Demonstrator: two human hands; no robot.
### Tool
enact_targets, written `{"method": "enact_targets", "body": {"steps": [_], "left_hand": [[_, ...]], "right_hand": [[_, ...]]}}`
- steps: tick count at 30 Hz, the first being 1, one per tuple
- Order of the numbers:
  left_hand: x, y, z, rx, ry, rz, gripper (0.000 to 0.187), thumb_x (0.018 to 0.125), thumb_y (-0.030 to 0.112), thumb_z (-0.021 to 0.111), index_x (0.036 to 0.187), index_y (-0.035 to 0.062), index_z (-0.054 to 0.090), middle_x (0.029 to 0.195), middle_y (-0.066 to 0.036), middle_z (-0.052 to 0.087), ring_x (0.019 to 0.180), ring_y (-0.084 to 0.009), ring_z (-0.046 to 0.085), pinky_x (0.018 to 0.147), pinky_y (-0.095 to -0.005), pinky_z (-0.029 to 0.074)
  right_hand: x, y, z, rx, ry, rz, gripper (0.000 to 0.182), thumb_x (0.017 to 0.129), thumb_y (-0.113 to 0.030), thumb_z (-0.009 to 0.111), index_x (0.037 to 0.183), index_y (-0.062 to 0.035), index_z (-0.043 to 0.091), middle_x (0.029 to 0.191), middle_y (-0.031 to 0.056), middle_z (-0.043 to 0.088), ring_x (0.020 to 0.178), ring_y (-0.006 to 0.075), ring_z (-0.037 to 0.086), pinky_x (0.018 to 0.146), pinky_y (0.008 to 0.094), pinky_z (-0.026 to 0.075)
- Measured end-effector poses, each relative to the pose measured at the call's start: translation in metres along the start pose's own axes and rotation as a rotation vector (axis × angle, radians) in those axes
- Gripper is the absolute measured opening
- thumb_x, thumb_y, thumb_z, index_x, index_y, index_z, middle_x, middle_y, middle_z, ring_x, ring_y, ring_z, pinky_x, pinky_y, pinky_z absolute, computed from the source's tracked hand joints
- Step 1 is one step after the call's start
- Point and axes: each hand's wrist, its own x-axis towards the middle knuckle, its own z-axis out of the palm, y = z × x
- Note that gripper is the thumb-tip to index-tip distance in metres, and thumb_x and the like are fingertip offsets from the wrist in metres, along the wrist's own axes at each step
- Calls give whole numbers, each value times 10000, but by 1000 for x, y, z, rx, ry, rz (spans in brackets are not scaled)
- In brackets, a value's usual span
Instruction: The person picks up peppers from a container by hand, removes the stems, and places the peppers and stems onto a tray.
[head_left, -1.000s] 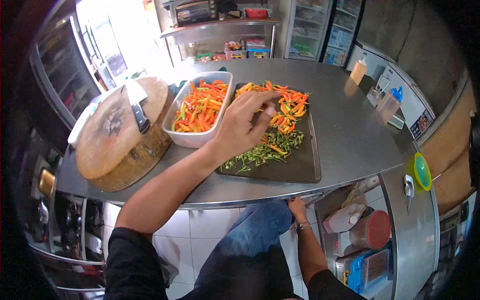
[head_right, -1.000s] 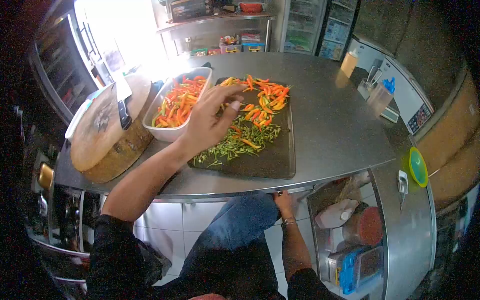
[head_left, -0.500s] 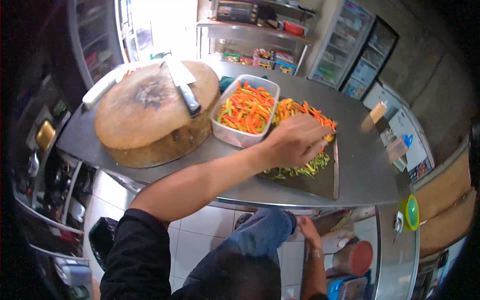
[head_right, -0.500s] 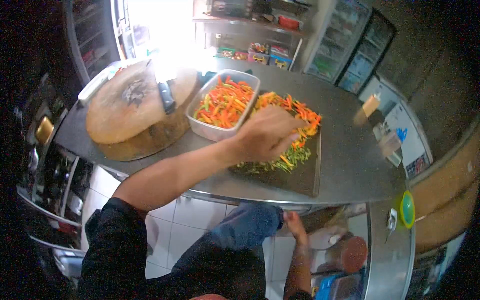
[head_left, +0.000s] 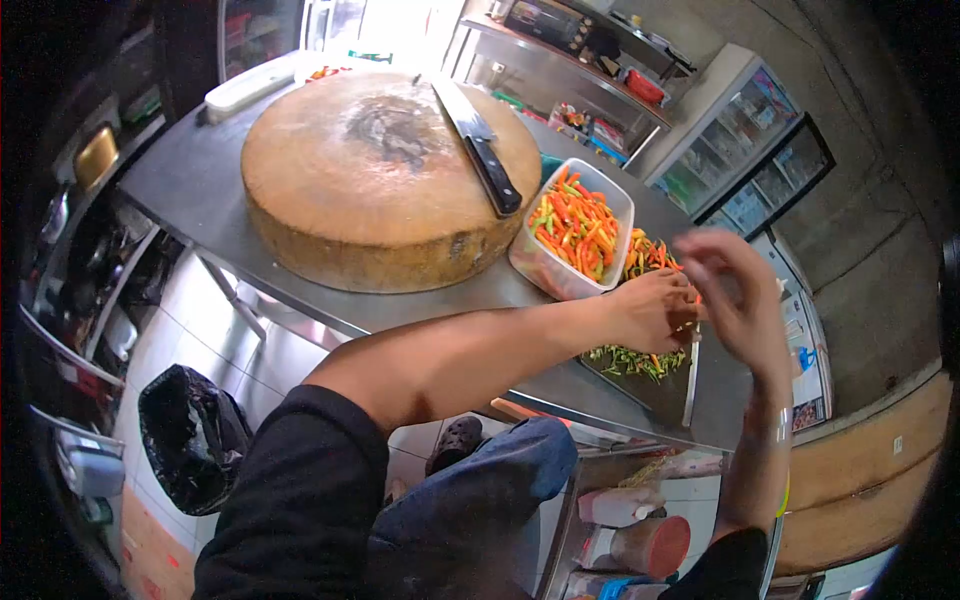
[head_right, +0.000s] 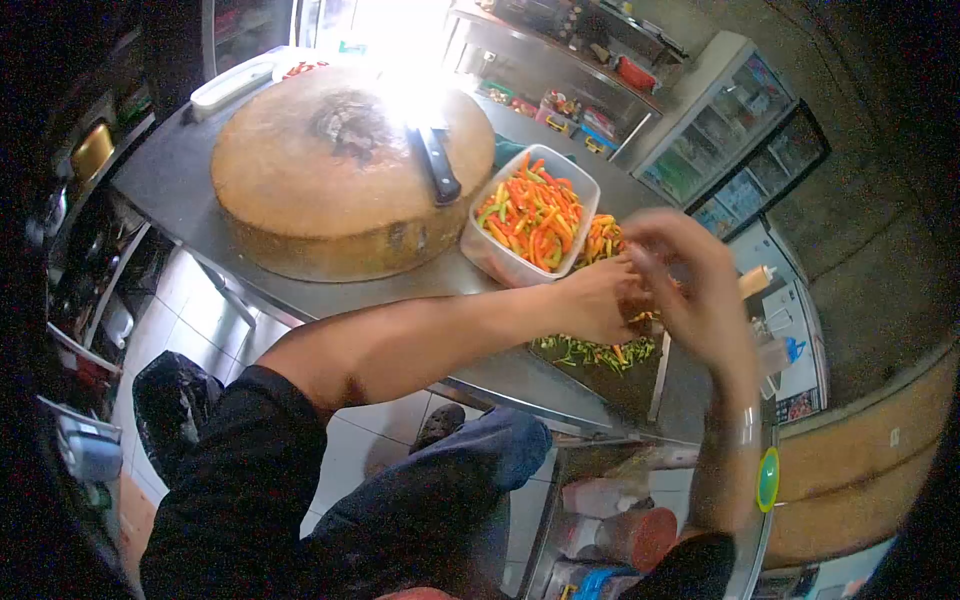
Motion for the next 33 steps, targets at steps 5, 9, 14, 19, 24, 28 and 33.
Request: {"method": "enact_targets", "body": {"steps": [5,9,14,19,24,28,33], "left_hand": [[-5,-2,1,-18,-133,-63,363,885,369,567,1030,60,689,1015,-169,679,1048,-338,615,955,-469,447],[-2,10,-8,-82,-293,-213,404,930,414,526,992,43,674,992,-187,674,1016,-366,617,931,-470,467],[-5,0,5,-34,-122,-34,393,908,408,548,833,51,697,831,-168,664,846,-354,636,844,-431,502],[-1,9,-12,-1,-291,-106,354,850,349,584,753,28,695,772,-189,677,756,-383,662,789,-461,526],[-3,9,-10,-39,-363,-179,357,860,345,559,910,23,706,947,-210,694,908,-389,662,871,-485,502],[-1,7,0,-9,-137,-29,416,892,357,506,1165,72,634,1192,-200,633,1055,-375,623,961,-482,458],[19,37,-69,47,-694,-301,386,897,354,487,963,52,719,1004,-184,702,977,-353,654,939,-471,469]], "right_hand": [[99,81,80,-57,-429,-413,264,853,-119,723,1088,-48,624,1124,84,599,918,197,623,769,316,511],[124,125,95,-152,-527,-334,306,826,-127,753,1086,-49,611,1127,114,575,930,234,623,793,347,519],[158,155,97,-255,-482,32,318,863,-124,690,1163,-51,617,1126,175,589,992,281,616,880,360,510],[157,124,124,118,-383,243,331,971,-189,568,1265,-39,594,1185,167,632,982,286,643,872,364,513],[168,79,101,-324,-1030,337,464,1008,-335,538,1372,-53,481,1321,189,550,1181,250,555,1006,343,441],[136,53,102,-407,-710,78,642,1006,-440,483,1453,4,364,1506,244,360,1410,340,340,1138,387,309],[146,65,109,-345,-811,148,603,1036,-446,373,1369,54,421,1448,304,387,1362,378,391,1122,394,333]]}}
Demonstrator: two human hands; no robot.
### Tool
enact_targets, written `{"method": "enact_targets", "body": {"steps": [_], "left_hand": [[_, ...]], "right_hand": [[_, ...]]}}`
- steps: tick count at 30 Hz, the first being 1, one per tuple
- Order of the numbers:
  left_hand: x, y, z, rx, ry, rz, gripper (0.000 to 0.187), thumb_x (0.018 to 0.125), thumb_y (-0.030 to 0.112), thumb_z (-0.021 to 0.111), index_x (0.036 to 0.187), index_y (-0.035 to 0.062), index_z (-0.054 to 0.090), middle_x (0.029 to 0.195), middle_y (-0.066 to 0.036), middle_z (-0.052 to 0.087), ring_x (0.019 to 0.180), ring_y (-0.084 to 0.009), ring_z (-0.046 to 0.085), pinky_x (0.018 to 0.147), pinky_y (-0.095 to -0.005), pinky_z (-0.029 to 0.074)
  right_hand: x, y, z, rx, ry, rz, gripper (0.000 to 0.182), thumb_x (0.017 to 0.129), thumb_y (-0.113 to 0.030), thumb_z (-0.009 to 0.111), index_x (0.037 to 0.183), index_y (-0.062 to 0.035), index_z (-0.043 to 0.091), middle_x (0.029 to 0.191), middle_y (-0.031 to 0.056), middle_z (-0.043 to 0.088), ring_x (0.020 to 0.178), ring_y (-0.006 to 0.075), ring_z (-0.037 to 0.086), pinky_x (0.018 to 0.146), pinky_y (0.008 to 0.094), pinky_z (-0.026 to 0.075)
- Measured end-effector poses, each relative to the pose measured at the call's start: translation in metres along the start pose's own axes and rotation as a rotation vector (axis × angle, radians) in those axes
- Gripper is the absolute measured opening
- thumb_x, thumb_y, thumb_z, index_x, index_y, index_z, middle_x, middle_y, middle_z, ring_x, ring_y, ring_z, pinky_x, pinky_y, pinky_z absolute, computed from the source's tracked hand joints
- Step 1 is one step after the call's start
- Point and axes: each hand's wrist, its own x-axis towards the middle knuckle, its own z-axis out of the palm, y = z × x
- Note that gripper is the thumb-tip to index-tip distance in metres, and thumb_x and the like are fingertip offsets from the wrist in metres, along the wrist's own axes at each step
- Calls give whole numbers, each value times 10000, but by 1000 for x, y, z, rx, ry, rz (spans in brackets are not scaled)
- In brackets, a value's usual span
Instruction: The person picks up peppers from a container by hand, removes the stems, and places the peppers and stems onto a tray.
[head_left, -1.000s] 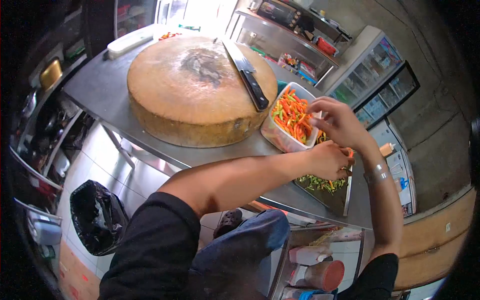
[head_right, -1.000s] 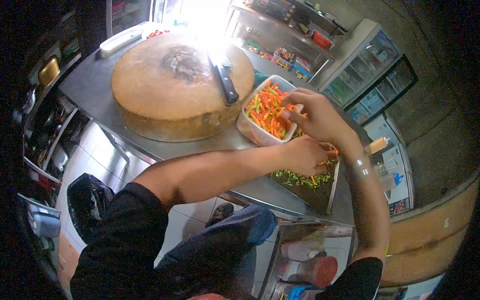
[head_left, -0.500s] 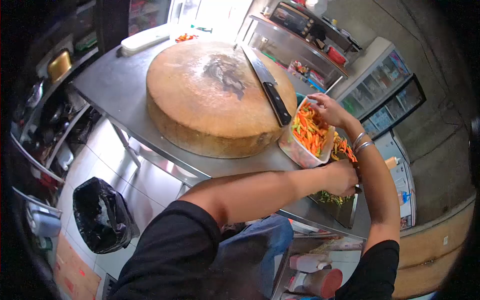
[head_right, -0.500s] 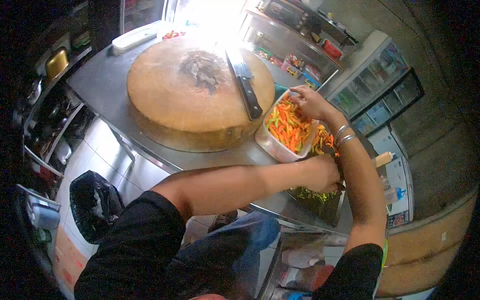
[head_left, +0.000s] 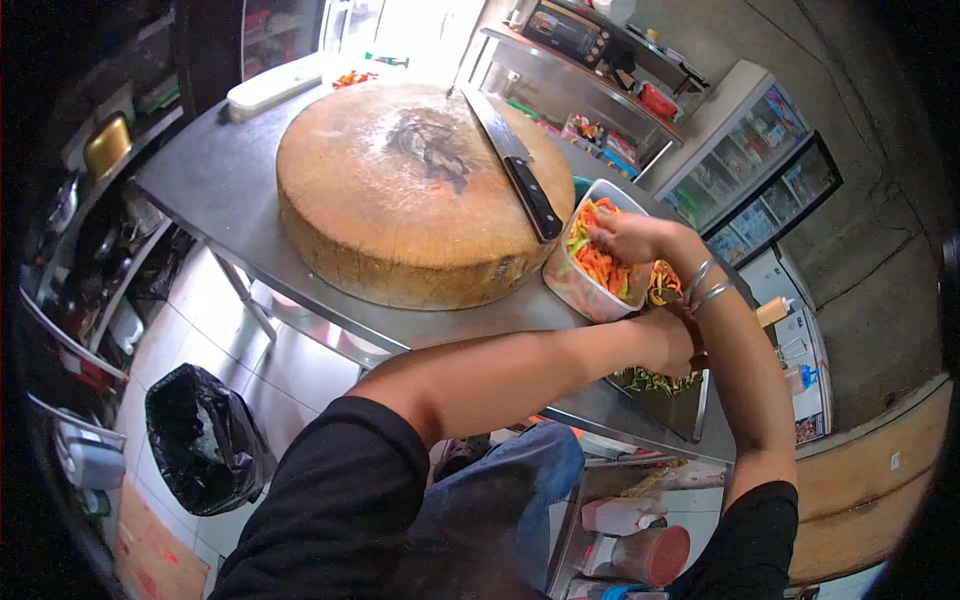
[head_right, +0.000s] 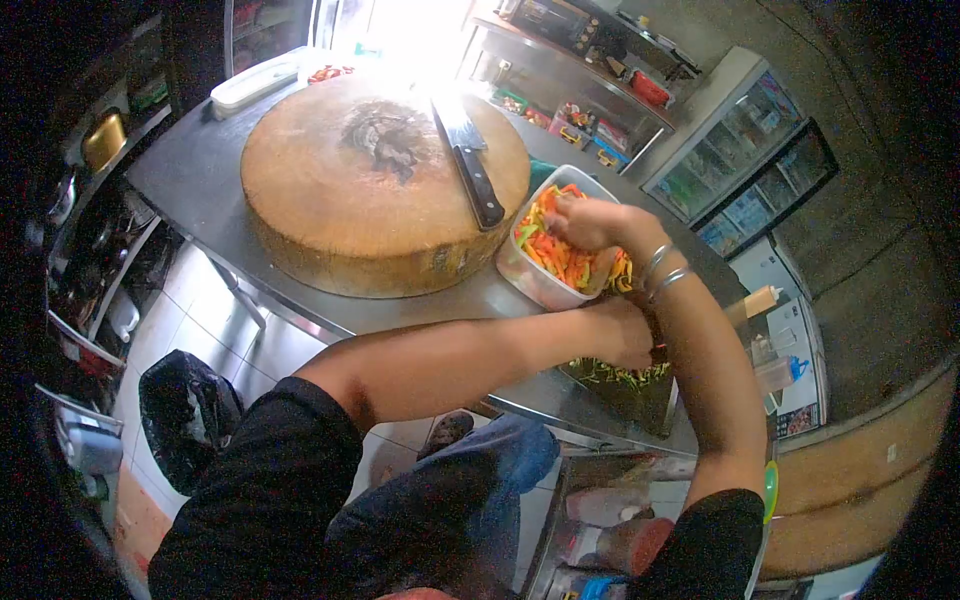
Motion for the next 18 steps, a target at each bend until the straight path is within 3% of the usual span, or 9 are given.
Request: {"method": "enact_targets", "body": {"steps": [2,4,5,9,11,14,15,16,18], "left_hand": [[11,-11,26,39,157,57,374,876,340,511,849,38,731,904,-180,713,909,-342,674,890,-477,496],[17,-16,34,-13,208,64,352,858,331,530,861,43,732,922,-186,710,901,-340,676,873,-476,504],[20,-17,37,47,157,34,347,857,327,530,905,49,732,924,-186,711,899,-349,675,888,-482,496],[8,-12,20,-21,53,-24,343,863,321,531,995,68,721,1040,-163,705,1018,-326,651,961,-477,455],[33,-28,64,36,328,108,353,874,326,528,1067,85,700,1187,-123,671,1148,-300,602,991,-465,441],[22,-20,38,94,-25,-80,354,885,360,534,1072,111,701,1258,-85,643,1204,-289,563,999,-449,429],[30,-27,51,57,53,-110,355,877,366,557,1056,98,704,1225,-98,655,1163,-294,581,979,-448,434],[40,-32,64,12,131,-134,358,868,372,580,1040,85,707,1192,-111,667,1123,-298,600,959,-446,439],[28,-21,29,179,121,-106,337,879,366,605,955,52,703,1028,-129,691,999,-299,620,900,-438,448]], "right_hand": [[7,6,-6,95,-151,99,592,1046,-428,362,1407,38,411,1502,281,335,1393,379,345,1145,397,294],[22,30,14,-230,301,-28,529,1053,-379,365,1341,52,471,1467,265,399,1354,362,401,1107,391,341],[45,42,10,-56,-276,-9,526,1058,-366,350,1357,52,460,1489,253,379,1393,337,361,1137,371,304],[36,37,13,-199,-348,-187,657,1049,-472,299,1447,47,355,1530,251,314,1441,326,284,1193,365,193],[23,26,30,-145,482,214,720,1035,-511,317,1472,61,279,1529,253,315,1421,331,317,1172,378,243],[3,9,40,-195,54,137,755,1027,-539,306,1515,23,183,1525,243,333,1370,351,393,1142,393,305],[-15,-12,7,-90,-136,118,693,1026,-535,332,1504,-35,293,1484,225,412,1323,329,459,1097,403,363],[-23,1,-1,-74,-133,163,693,1026,-535,332,1504,-35,293,1484,225,412,1323,329,459,1097,403,363],[-39,28,-13,271,391,-189,507,1024,-434,458,1321,-34,549,1205,184,642,1092,244,614,938,371,475]]}}
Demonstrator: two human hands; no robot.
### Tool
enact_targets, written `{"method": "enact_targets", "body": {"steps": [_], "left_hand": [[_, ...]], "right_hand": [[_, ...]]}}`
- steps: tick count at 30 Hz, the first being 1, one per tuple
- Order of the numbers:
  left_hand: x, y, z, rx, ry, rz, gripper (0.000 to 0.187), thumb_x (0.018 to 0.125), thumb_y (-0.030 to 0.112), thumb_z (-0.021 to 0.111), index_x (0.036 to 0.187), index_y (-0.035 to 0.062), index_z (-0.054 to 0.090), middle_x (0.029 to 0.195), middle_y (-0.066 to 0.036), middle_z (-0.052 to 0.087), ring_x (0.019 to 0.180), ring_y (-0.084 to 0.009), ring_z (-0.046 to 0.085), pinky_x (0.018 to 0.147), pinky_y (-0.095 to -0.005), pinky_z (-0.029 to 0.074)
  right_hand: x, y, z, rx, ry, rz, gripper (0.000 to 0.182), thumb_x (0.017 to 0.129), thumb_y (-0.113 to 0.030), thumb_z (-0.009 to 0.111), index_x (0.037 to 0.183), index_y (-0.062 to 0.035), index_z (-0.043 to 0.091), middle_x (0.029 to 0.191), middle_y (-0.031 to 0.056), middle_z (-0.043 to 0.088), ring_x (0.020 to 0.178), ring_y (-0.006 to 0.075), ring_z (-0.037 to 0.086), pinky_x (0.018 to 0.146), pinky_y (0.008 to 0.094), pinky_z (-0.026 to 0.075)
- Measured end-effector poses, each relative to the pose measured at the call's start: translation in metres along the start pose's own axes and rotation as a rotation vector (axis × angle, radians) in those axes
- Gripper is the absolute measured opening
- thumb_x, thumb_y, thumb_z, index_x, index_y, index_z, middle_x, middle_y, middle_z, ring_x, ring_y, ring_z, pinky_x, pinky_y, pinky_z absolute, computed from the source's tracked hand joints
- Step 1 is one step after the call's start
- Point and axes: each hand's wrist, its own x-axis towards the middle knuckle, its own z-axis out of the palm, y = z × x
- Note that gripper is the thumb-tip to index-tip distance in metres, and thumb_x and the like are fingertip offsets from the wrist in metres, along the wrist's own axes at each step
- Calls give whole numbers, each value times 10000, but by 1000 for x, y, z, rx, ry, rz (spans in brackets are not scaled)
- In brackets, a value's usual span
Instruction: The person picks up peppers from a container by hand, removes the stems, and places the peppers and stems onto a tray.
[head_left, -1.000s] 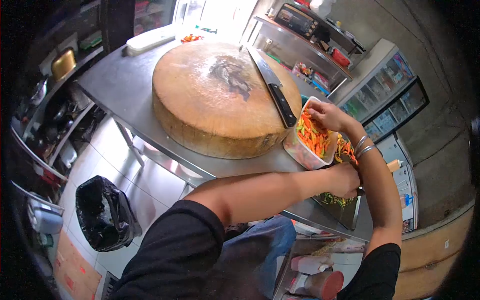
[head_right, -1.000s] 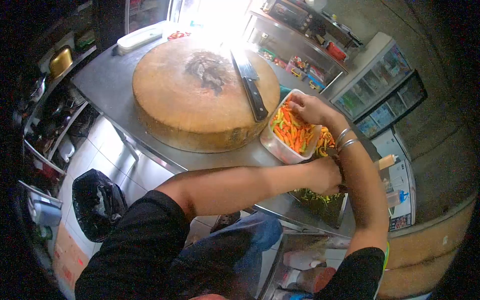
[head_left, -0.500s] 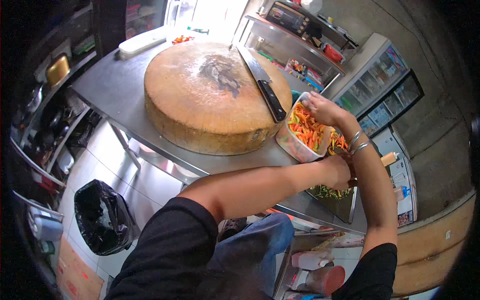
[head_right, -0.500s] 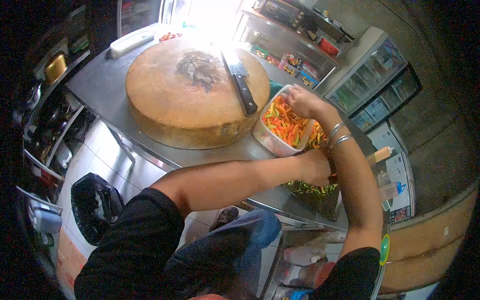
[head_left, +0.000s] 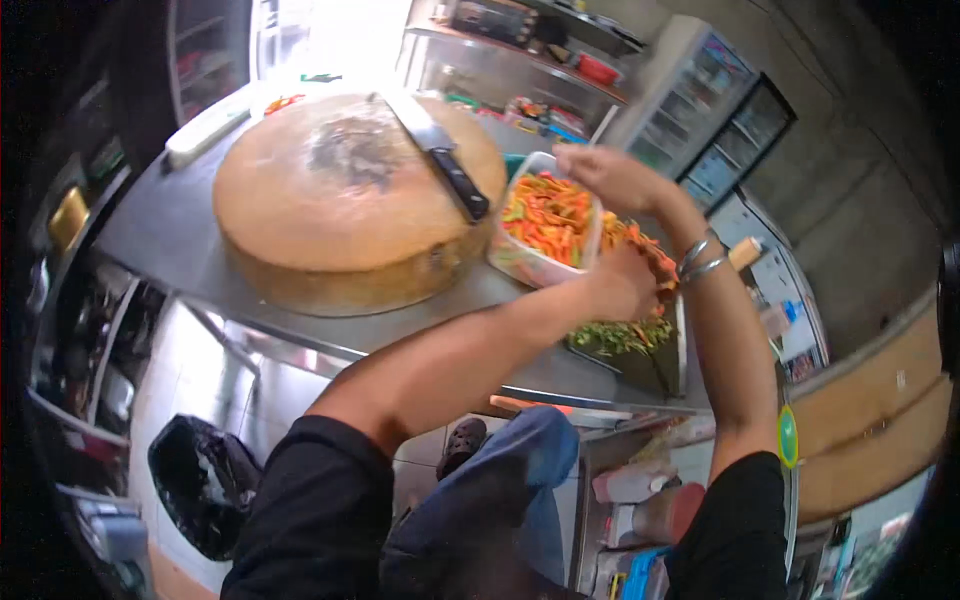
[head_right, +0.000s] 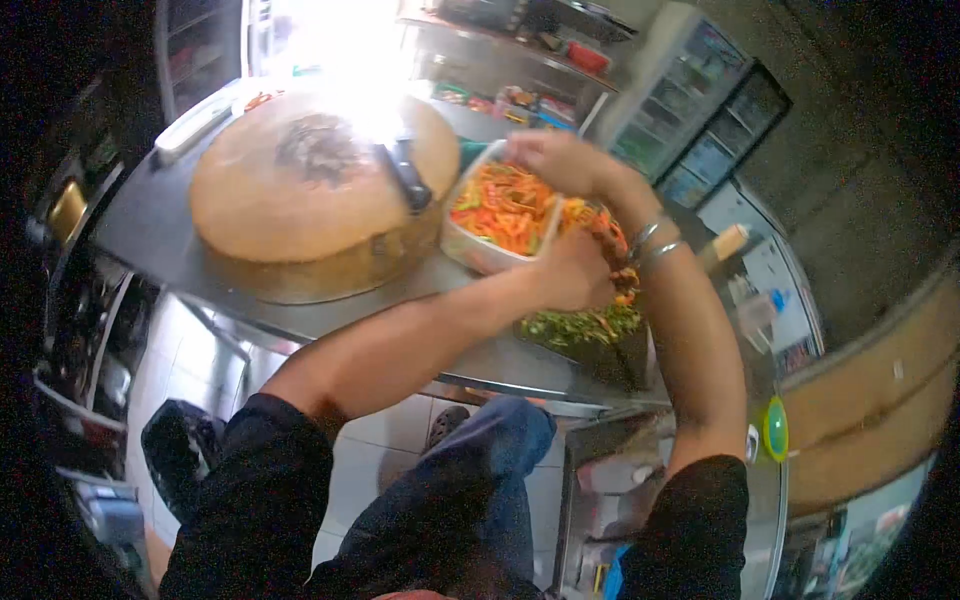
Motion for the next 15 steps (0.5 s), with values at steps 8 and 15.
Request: {"method": "enact_targets", "body": {"steps": [8,15], "left_hand": [[4,-6,25,-243,495,121,308,936,318,576,809,52,667,796,-122,643,856,-309,603,811,-436,455],[7,-1,-2,-306,860,214,248,905,227,622,746,37,644,713,-142,614,700,-342,603,657,-441,467]], "right_hand": [[-95,83,-45,-161,346,262,176,886,-43,611,1034,27,673,758,54,647,691,105,552,664,286,476],[-127,164,31,-147,408,252,374,834,29,508,1170,-37,658,1011,216,684,951,349,660,832,397,512]]}}
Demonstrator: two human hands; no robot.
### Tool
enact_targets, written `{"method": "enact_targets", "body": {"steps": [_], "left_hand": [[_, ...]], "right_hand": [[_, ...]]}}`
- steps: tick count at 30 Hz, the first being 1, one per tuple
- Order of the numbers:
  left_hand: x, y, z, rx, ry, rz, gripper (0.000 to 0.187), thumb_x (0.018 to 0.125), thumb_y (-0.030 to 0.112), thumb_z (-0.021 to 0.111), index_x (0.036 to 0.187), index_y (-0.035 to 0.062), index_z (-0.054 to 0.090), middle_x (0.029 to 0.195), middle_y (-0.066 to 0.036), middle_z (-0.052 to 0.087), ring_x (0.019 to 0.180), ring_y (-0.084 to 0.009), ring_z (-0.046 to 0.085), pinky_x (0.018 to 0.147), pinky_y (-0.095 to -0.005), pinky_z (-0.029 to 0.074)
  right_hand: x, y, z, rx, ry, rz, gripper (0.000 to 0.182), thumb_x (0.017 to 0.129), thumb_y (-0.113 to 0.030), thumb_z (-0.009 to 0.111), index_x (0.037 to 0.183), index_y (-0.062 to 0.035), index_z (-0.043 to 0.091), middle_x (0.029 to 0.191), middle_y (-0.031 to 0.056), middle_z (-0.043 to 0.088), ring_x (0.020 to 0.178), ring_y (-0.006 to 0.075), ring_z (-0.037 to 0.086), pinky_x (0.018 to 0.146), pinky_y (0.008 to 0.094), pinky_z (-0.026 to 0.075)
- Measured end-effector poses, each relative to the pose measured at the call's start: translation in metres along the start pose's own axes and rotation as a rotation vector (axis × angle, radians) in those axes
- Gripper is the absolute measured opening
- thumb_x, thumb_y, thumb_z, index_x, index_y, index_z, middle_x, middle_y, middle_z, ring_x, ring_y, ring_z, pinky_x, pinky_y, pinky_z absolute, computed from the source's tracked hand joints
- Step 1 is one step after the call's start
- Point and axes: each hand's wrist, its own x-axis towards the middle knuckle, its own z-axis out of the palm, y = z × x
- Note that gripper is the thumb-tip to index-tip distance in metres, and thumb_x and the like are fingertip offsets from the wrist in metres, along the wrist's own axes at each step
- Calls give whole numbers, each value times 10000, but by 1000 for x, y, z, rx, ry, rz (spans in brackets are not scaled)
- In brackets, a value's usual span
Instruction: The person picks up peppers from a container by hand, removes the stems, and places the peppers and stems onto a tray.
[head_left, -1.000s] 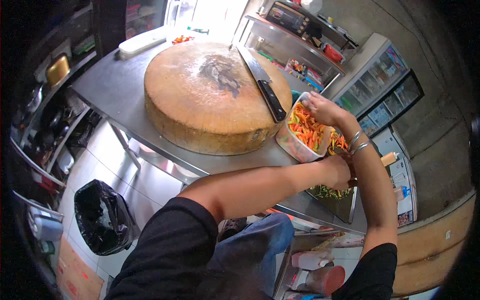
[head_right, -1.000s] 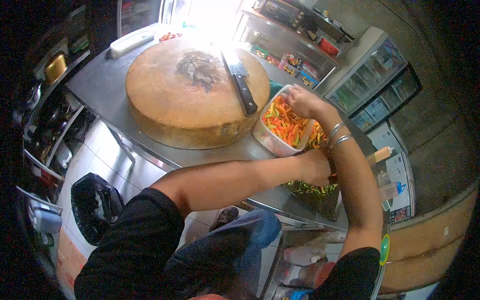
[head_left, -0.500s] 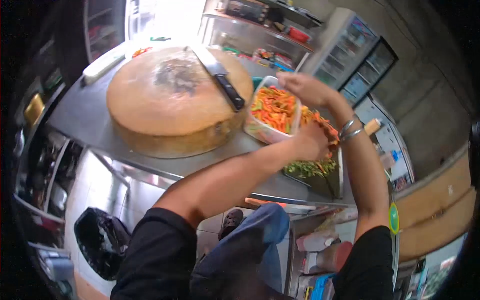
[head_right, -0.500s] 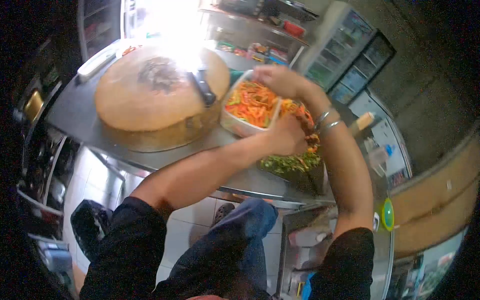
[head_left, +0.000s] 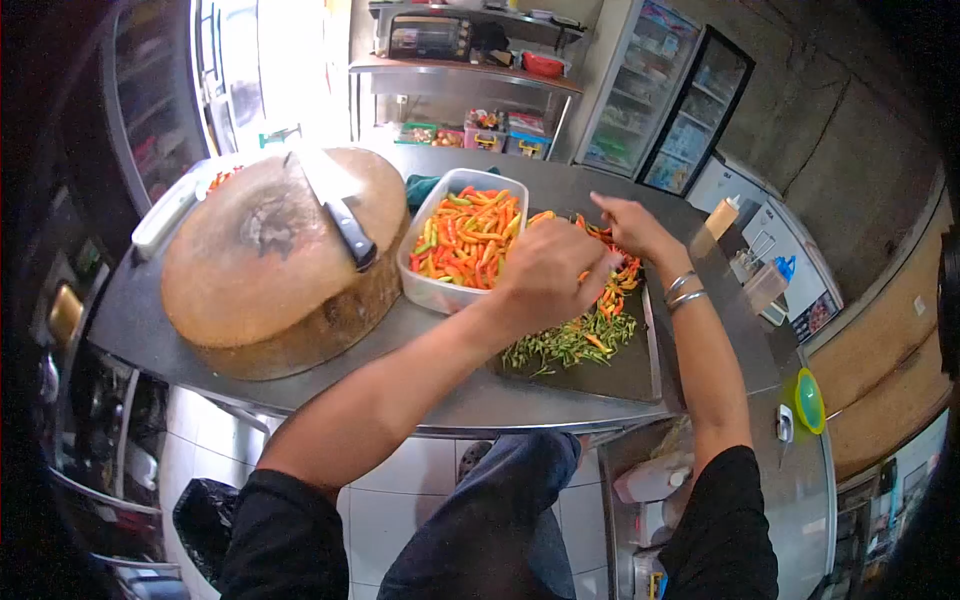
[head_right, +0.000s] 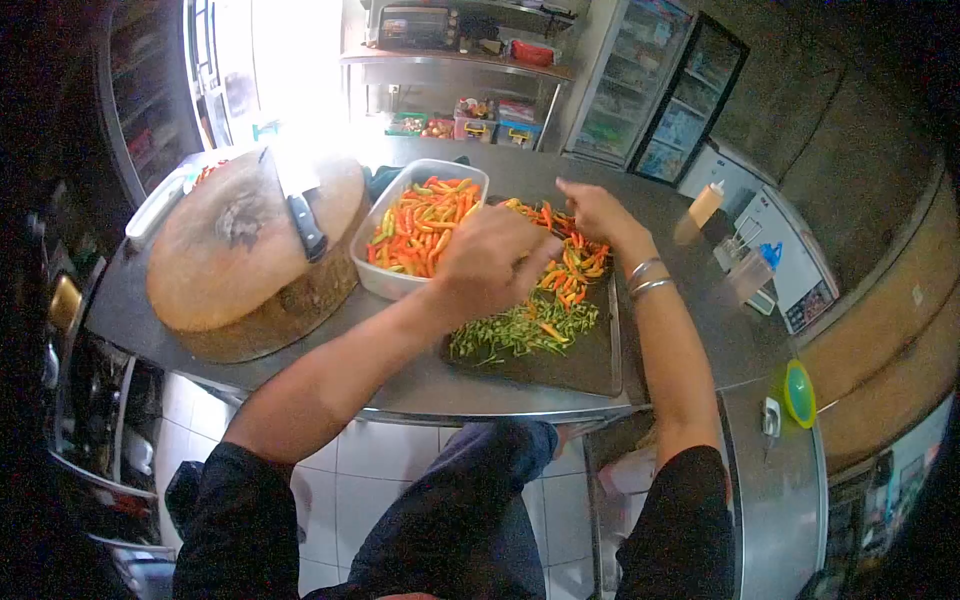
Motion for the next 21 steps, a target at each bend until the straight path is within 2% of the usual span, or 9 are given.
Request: {"method": "enact_targets", "body": {"steps": [3,5,7,9,10,11,14,18,21], "left_hand": [[11,-17,-14,72,-126,-194,265,920,251,597,802,18,643,739,-166,623,712,-382,607,675,-457,465],[32,-17,-34,313,-477,-588,303,956,271,531,931,6,677,858,-209,661,854,-414,625,797,-455,481],[21,-51,-48,278,-626,-530,359,980,305,454,977,-17,614,988,-230,662,982,-418,620,853,-495,476],[5,-76,-60,307,-788,-513,374,992,310,433,1070,-14,601,1110,-241,628,1090,-402,580,926,-483,451],[-1,-85,-63,329,-938,-502,404,1004,316,412,1162,-11,588,1231,-253,593,1197,-385,539,999,-471,427],[-7,-93,-66,333,-943,-498,404,1004,316,412,1162,-11,588,1231,-253,593,1197,-385,539,999,-471,427],[-7,-101,-66,552,-1074,-605,576,1036,389,323,1460,3,372,1537,-219,320,1436,-402,268,1195,-425,218],[-3,-73,-58,609,-1018,-668,666,1034,477,266,1495,-2,302,1561,-210,274,1466,-394,188,1208,-426,176],[15,-59,-64,525,-1160,-792,727,1027,532,227,1521,-1,223,1597,-188,188,1493,-354,102,1218,-419,135]], "right_hand": [[-13,13,24,104,-97,187,416,837,6,516,1225,-72,643,1001,226,673,899,369,640,803,402,503],[-19,8,20,55,-148,-105,408,854,-25,526,1239,-91,642,994,221,675,878,373,638,787,411,505],[-24,-4,5,123,-168,20,381,859,-10,542,1219,-74,652,975,216,682,875,358,657,787,411,513],[-27,-10,-7,211,-224,136,385,889,25,550,1260,-48,622,1052,181,706,892,260,676,779,369,521],[-28,-6,-5,209,-182,85,363,896,16,582,1251,-46,628,1075,155,711,910,257,682,785,363,529],[-28,0,-1,214,-177,87,363,896,16,582,1251,-46,628,1075,155,711,910,257,682,785,363,529],[-30,8,9,305,-111,6,350,900,-12,601,1247,-44,630,1065,153,708,899,262,679,802,361,535],[-30,-18,8,226,-64,-154,335,879,-41,639,1213,-31,641,1072,163,694,936,301,662,838,392,528],[-26,-38,24,247,-29,-312,336,867,-58,655,1202,-27,639,1064,167,684,989,326,639,880,417,509]]}}
